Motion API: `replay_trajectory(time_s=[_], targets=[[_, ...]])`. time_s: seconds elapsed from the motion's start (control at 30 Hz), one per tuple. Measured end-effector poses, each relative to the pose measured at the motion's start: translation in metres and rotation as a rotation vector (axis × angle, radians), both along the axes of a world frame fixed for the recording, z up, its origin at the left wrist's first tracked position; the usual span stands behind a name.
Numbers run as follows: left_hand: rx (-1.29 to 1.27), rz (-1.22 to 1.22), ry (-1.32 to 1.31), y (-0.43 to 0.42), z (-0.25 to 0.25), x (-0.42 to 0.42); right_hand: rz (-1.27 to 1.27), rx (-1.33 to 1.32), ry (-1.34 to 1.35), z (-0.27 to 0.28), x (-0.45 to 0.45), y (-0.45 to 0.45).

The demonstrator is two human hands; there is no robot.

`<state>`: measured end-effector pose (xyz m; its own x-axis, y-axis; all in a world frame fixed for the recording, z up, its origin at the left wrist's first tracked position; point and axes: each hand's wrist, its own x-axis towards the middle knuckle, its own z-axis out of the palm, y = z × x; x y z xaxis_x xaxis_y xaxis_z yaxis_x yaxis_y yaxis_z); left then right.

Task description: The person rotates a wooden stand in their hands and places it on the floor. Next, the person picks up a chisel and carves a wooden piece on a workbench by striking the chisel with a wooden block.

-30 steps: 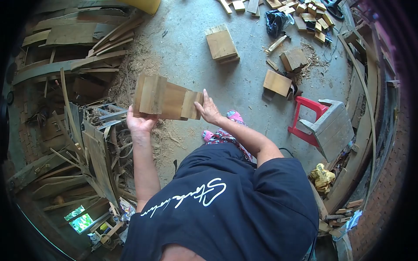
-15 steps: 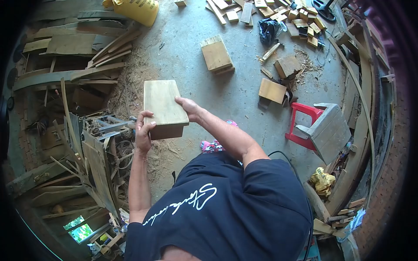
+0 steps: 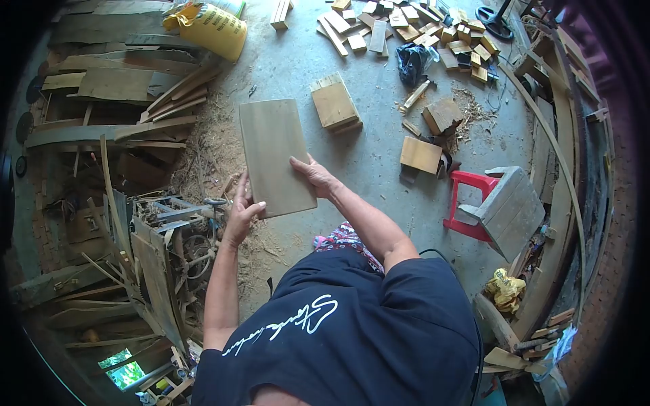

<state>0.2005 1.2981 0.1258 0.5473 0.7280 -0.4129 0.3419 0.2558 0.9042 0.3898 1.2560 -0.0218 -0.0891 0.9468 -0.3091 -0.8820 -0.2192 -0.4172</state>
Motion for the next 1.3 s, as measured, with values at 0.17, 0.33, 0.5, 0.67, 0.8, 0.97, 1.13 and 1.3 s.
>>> replay_trajectory(time_s=[0.17, 0.33, 0.5, 0.67, 0.8, 0.97, 1.13, 1.3], targets=[[-0.017, -0.045, -0.047, 0.006, -0.027, 0.010, -0.008, -0.008, -0.103, 0.004, 0.032, -0.016], [-0.036, 0.000, -0.126, 0.007, -0.024, 0.035, -0.028, 0.015, -0.065, 0.009, 0.054, -0.032], [-0.348, 0.131, -0.374, 0.005, -0.025, 0.067, -0.002, 0.105, -0.087, 0.012, 0.059, -0.039], [-0.293, 0.146, -0.346, -0.001, -0.039, 0.060, 0.011, 0.123, -0.166, 0.016, 0.064, -0.035], [-0.219, 0.104, -0.325, -0.007, -0.053, 0.048, -0.029, 0.069, -0.190, 0.025, 0.067, -0.022], [-0.186, 0.065, -0.257, -0.012, -0.048, 0.038, -0.175, 0.018, -0.174, 0.049, 0.062, -0.007], [-0.159, 0.107, -0.235, -0.009, -0.040, 0.026, -0.151, -0.094, -0.116, 0.055, 0.045, 0.011], [-0.156, 0.183, -0.182, -0.001, -0.035, 0.009, -0.138, -0.099, -0.044, 0.035, 0.016, 0.037]])
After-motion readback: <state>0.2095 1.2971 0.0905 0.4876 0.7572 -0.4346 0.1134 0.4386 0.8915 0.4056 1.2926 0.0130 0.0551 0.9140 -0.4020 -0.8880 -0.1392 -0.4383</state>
